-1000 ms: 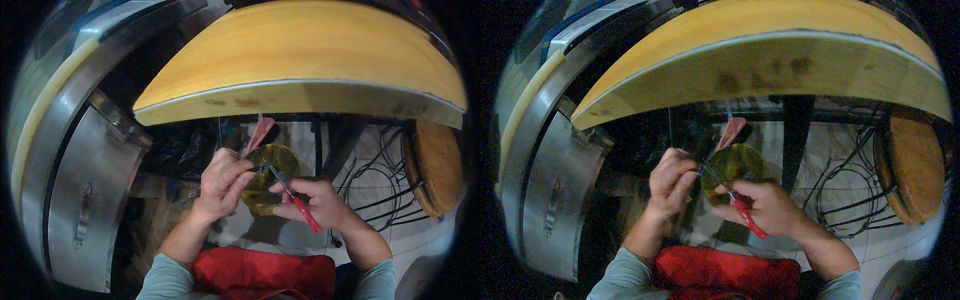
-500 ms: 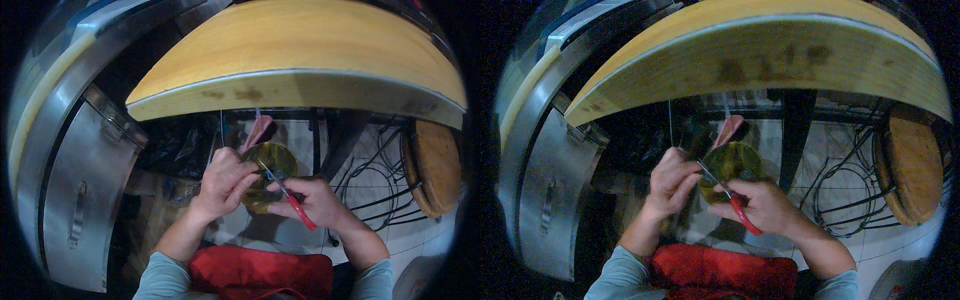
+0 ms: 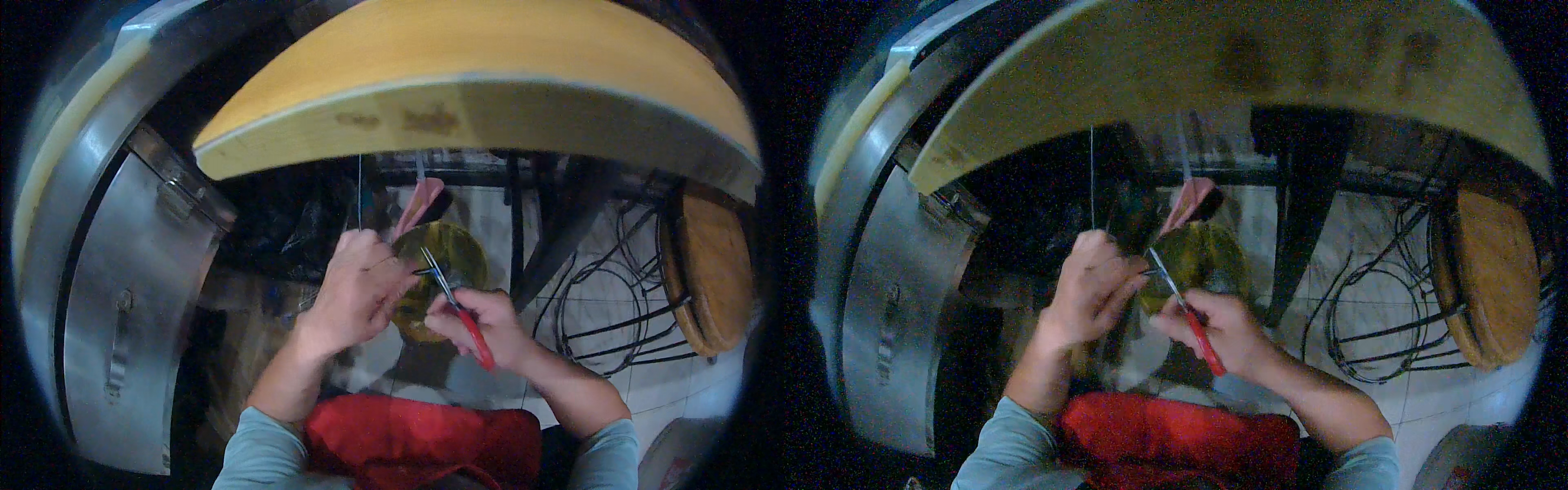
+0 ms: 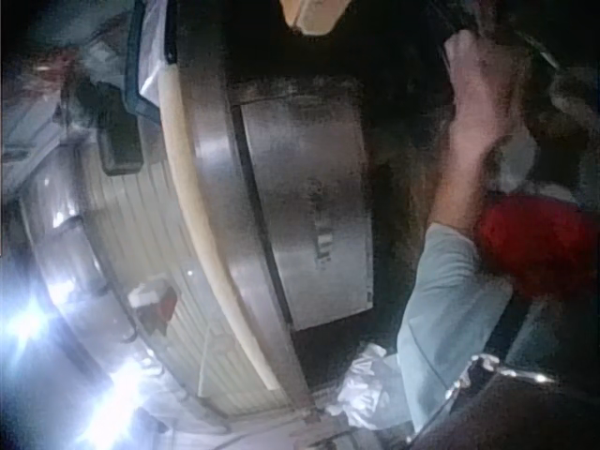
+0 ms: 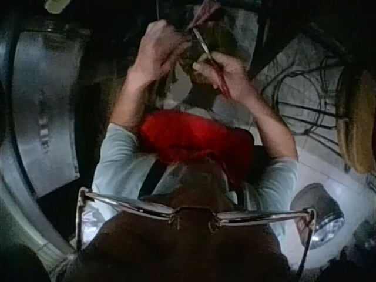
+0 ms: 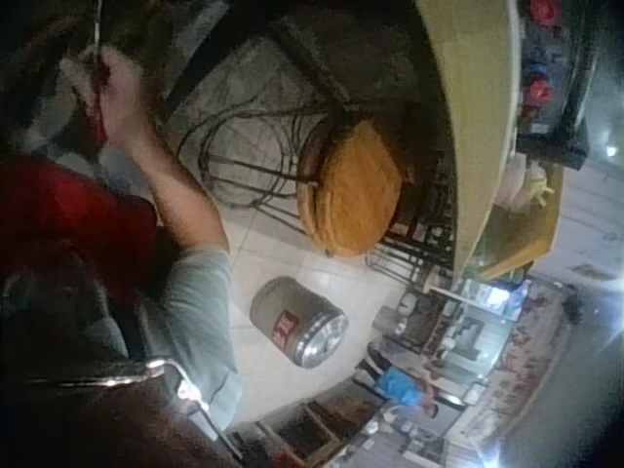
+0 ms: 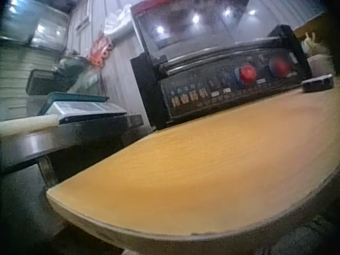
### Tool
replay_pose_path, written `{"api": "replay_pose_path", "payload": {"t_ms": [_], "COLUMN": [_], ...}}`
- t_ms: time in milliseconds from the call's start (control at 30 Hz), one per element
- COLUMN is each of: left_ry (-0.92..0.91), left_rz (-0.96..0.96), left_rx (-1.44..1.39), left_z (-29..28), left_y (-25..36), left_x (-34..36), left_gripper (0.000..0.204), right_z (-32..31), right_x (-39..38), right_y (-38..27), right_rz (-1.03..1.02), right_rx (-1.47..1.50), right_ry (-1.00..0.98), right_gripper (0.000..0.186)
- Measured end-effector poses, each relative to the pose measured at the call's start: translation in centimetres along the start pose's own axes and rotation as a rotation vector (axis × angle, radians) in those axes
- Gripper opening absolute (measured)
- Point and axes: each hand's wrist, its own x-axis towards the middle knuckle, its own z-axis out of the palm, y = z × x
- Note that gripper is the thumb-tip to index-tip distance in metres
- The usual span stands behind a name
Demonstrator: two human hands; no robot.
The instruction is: The person sits on the floor and uses scissors to strip the insulation from electrical wires. They then use a lighter to heat the exposed wire ends, likely to melt the insulation or prepare the wires for connection.
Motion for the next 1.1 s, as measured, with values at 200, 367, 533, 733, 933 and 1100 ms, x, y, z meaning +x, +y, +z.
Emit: {"api": "replay_pose_path", "payload": {"t_ms": [200,367,533,733,933,1100], "left_ry": [-0.119,-0.037,0.073,0.144,0.308,0.263], "left_rz": [0.056,0.012,0.004,0.086,0.064,-0.015], "left_rx": [0.073,0.001,-0.2,-0.364,-0.507,-0.426], "left_z": [0.3,0.1,0.6,-0.6,-5.5,-8.9], "left_y": [-0.6,-1.1,-0.8,1.7,8.5,15.8], "left_x": [-0.2,-0.7,0.7,1.3,0.2,0.2], "left_gripper": [0.016,0.015,0.014,0.022,0.027,0.02], "right_z": [1.9,2.8,1.6,-2.0,-9.2,-16.2], "right_x": [-0.1,0.4,0.5,-7.2,-19.3,-24.8], "right_y": [1.3,2.1,3.4,-5.3,-15.4,-16.9], "right_rz": [0.164,0.159,-0.123,-0.19,0.091,0.283], "right_rx": [0.186,0.22,-0.084,-0.837,-1.269,-1.651], "right_ry": [0.07,0.064,0.099,0.171,0.535,0.473], "right_gripper": [0.019,0.019,0.026,0.043,0.046,0.06]}}
